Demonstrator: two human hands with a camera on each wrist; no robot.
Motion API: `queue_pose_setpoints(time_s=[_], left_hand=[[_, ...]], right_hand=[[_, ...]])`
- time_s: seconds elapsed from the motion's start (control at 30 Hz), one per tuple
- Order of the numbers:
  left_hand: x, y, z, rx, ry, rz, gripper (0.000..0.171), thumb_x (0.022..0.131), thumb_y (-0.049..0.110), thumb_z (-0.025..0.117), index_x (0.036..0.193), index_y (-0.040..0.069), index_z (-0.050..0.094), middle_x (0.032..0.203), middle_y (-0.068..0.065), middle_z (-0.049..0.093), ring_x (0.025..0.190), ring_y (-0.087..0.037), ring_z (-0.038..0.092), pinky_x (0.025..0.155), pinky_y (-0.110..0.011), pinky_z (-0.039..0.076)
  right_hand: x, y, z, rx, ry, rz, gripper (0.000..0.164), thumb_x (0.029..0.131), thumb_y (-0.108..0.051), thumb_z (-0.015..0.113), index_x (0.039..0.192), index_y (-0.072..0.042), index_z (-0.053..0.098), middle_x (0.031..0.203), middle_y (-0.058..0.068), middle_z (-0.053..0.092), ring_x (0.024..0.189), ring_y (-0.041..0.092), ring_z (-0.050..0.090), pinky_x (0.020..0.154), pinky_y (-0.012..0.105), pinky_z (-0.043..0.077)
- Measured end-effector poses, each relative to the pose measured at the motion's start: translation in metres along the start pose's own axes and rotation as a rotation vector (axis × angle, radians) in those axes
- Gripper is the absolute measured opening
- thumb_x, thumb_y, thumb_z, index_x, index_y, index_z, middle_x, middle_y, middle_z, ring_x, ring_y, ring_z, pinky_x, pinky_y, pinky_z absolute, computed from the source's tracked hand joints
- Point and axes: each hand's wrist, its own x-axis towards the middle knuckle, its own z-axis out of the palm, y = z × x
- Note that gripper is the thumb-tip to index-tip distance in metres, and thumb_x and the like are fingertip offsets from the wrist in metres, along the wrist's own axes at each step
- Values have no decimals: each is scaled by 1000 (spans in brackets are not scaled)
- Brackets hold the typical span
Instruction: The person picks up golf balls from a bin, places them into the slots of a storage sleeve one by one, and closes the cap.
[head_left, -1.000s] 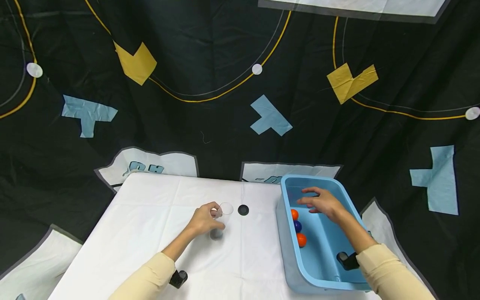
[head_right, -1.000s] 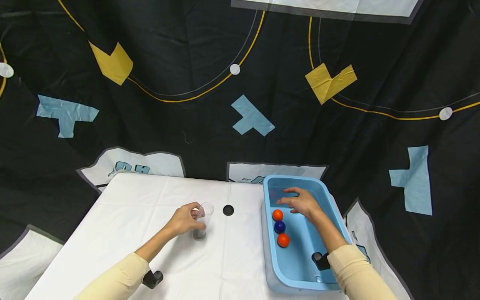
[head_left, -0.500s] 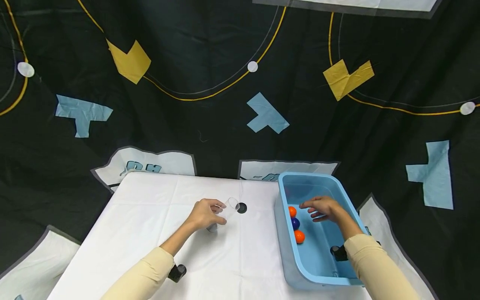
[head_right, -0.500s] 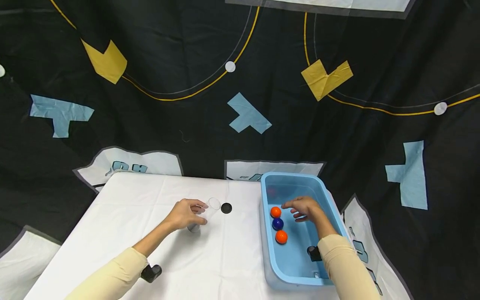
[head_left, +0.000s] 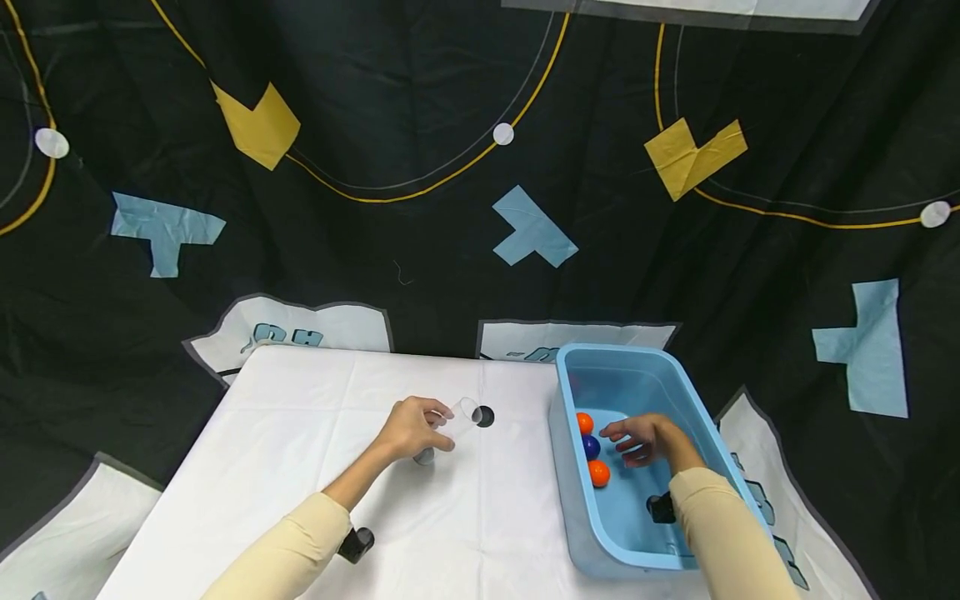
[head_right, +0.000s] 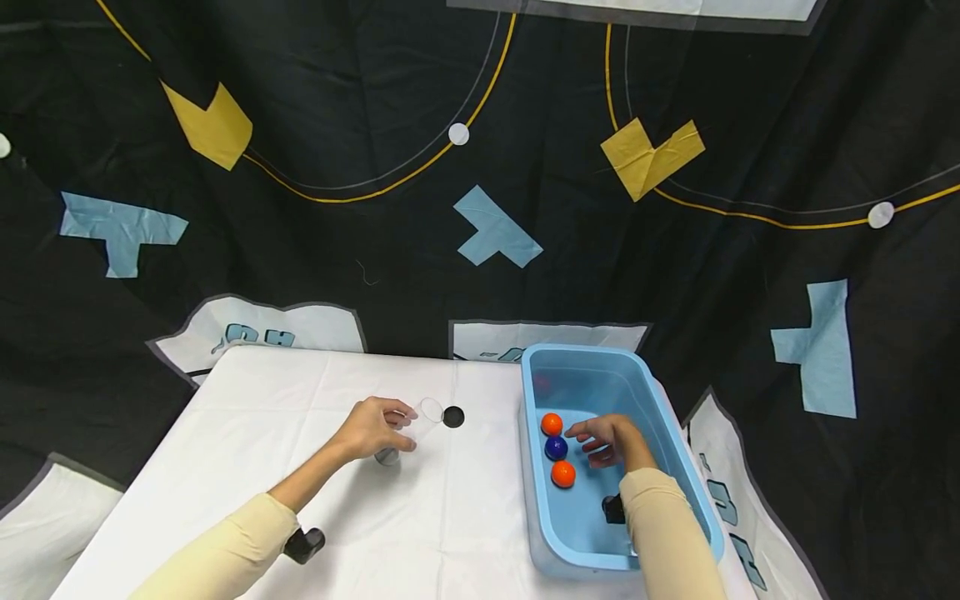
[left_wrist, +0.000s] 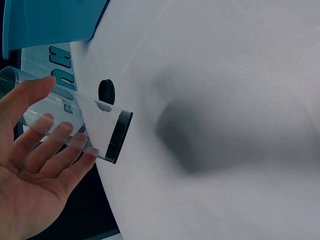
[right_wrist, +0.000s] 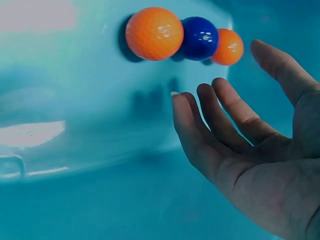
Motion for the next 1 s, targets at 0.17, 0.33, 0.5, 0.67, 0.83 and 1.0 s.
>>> queue_pose_setpoints(time_s=[0.17, 0.33, 0.5, 0.67, 0.83, 1.0], left_hand=[[-1, -1, 0, 27, -13, 8, 42, 63, 13, 93, 103, 9, 77, 101, -10, 78, 100, -26, 74, 90, -43, 58], [0, -2, 0, 44, 0, 13, 43, 63, 13, 92, 102, 8, 77, 100, -9, 78, 99, -24, 74, 89, -42, 58], [0, -2, 0, 50, 7, 3, 42, 62, 12, 93, 101, 9, 78, 100, -9, 78, 99, -24, 74, 89, -42, 58], [0, -1, -1, 59, 13, 5, 41, 62, 12, 93, 100, 9, 78, 100, -9, 79, 99, -25, 74, 89, -42, 58], [0, 0, -1, 62, 16, 18, 38, 61, 12, 92, 97, 12, 77, 99, -10, 79, 97, -24, 74, 88, -42, 58], [0, 1, -3, 70, 23, 14, 38, 62, 12, 92, 96, 13, 77, 99, -10, 78, 97, -24, 74, 88, -42, 58]], right_hand=[[7, 10, 4, 17, -31, 41, 51, 98, -29, 62, 131, 9, 56, 117, 26, 65, 91, 26, 65, 96, 38, 57], [15, 18, 10, 70, -23, 74, 42, 96, -27, 67, 121, 6, 64, 102, 18, 67, 80, 21, 67, 91, 35, 58], [21, 21, 15, 98, -33, 100, 27, 95, -22, 69, 108, 1, 72, 94, 16, 65, 77, 21, 68, 90, 36, 59], [22, 21, 20, 73, -38, 126, 25, 93, -21, 72, 106, 1, 71, 94, 17, 67, 77, 21, 72, 90, 35, 59], [26, 23, 25, 77, -56, 168, 31, 91, -18, 73, 110, 6, 64, 94, 18, 67, 78, 22, 74, 91, 34, 58], [25, 24, 29, 96, -58, 133, 32, 91, -14, 72, 112, 8, 62, 99, 20, 67, 81, 25, 75, 90, 34, 58]])
